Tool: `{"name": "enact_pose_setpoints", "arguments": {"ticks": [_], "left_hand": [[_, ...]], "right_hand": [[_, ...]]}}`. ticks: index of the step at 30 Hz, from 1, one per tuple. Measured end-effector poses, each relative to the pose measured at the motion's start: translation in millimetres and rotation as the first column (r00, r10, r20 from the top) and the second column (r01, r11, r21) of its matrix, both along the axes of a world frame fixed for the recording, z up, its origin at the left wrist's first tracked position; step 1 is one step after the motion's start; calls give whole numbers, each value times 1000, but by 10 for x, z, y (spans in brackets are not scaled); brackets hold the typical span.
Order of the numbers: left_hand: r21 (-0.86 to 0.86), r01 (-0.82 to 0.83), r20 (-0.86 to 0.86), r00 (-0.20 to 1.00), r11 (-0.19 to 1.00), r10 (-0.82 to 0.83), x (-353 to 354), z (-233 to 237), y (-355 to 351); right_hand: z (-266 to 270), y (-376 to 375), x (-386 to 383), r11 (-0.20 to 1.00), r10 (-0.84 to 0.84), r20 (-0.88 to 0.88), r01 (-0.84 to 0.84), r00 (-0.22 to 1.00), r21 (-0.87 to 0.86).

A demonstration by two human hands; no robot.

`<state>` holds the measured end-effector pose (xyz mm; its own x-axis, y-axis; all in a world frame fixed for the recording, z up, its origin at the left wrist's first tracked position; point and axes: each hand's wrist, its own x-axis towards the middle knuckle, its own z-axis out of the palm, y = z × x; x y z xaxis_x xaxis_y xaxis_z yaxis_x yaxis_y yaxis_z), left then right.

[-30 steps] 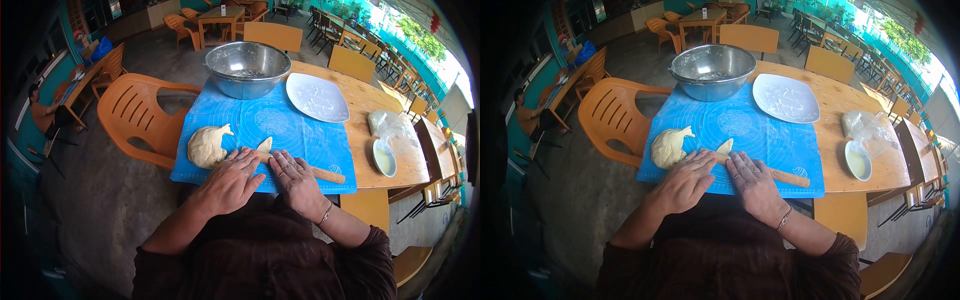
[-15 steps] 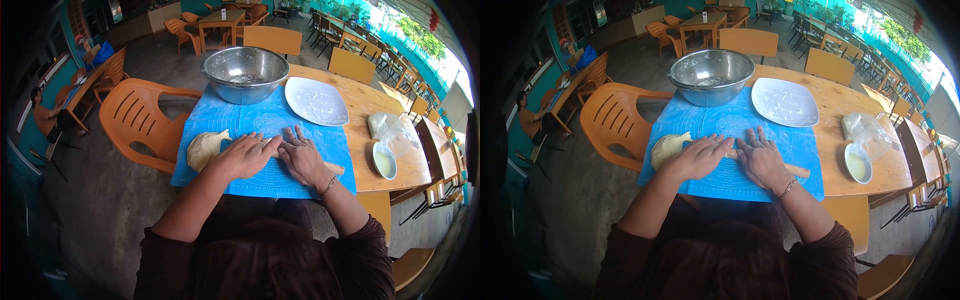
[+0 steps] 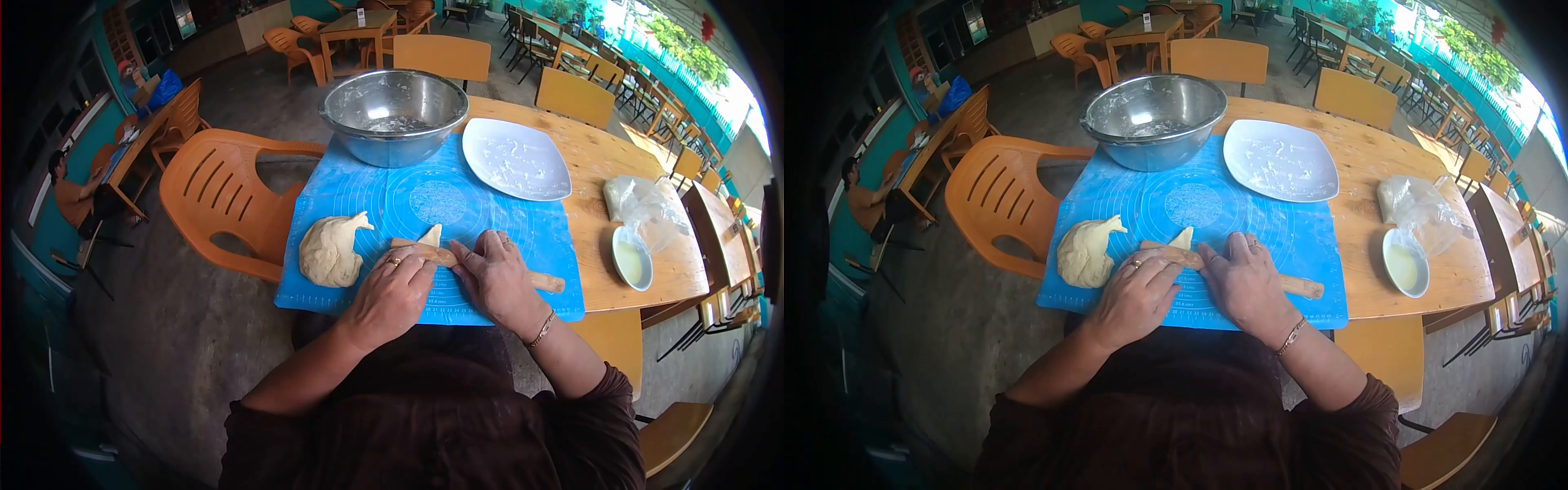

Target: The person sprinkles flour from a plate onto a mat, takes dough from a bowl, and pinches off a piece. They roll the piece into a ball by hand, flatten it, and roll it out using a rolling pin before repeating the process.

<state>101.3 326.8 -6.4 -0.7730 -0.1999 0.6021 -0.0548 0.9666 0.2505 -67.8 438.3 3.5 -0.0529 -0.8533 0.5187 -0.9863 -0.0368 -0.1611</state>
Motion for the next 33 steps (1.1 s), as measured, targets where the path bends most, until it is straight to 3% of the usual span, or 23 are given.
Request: {"name": "enact_pose_setpoints", "arguments": {"ticks": [2,4,7,11,12,14,19,21,23,24,26,27,29,30,32,33], "left_hand": [[-29,-24,-13,1000,999,23,4,11,40],[7,-128,128,984,992,126,13,61,70],[-68,-71,31,997,995,73,17,-9,22],[-31,-15,56,998,999,16,20,-15,1],[-6,-34,42,999,999,34,16,-11,9],[17,-52,28,998,998,52,17,-1,19],[326,-206,-60,969,922,238,-57,-22,-113],[271,-281,-22,955,921,297,-143,8,-123],[136,-385,187,915,913,358,-248,39,-124],[133,-384,181,916,914,358,-303,49,-131],[151,-461,275,869,874,411,-399,66,-157],[152,-460,274,870,875,410,-431,105,-178],[352,-543,430,818,763,383,-482,194,-224],[352,-543,429,817,762,384,-502,220,-249],[507,-582,510,797,636,323,-537,270,-285],[504,-581,508,798,640,324,-543,265,-322]], "right_hand": [[65,-40,-69,996,7,95,-15,995,84],[84,-117,-159,988,-37,104,21,994,152],[71,-232,-228,966,-121,74,101,990,237],[65,-405,-312,937,-256,42,237,966,256],[37,-439,-344,936,-259,43,240,965,256],[-15,-486,-395,971,-234,28,232,972,50],[59,-384,-126,988,-144,-1,144,990,49],[23,-395,-130,994,-86,-40,89,995,56],[-30,-461,-282,996,-89,129,84,988,41],[-16,-485,-354,996,-89,125,85,988,36],[2,-517,-475,966,-237,298,193,925,169],[-26,-515,-499,966,-238,297,195,925,168],[-77,-513,-523,954,-297,301,298,906,41],[-80,-510,-512,954,-295,300,297,907,40],[-89,-490,-471,950,-309,91,311,947,-17],[-75,-475,-460,950,-310,92,313,946,-22]]}}
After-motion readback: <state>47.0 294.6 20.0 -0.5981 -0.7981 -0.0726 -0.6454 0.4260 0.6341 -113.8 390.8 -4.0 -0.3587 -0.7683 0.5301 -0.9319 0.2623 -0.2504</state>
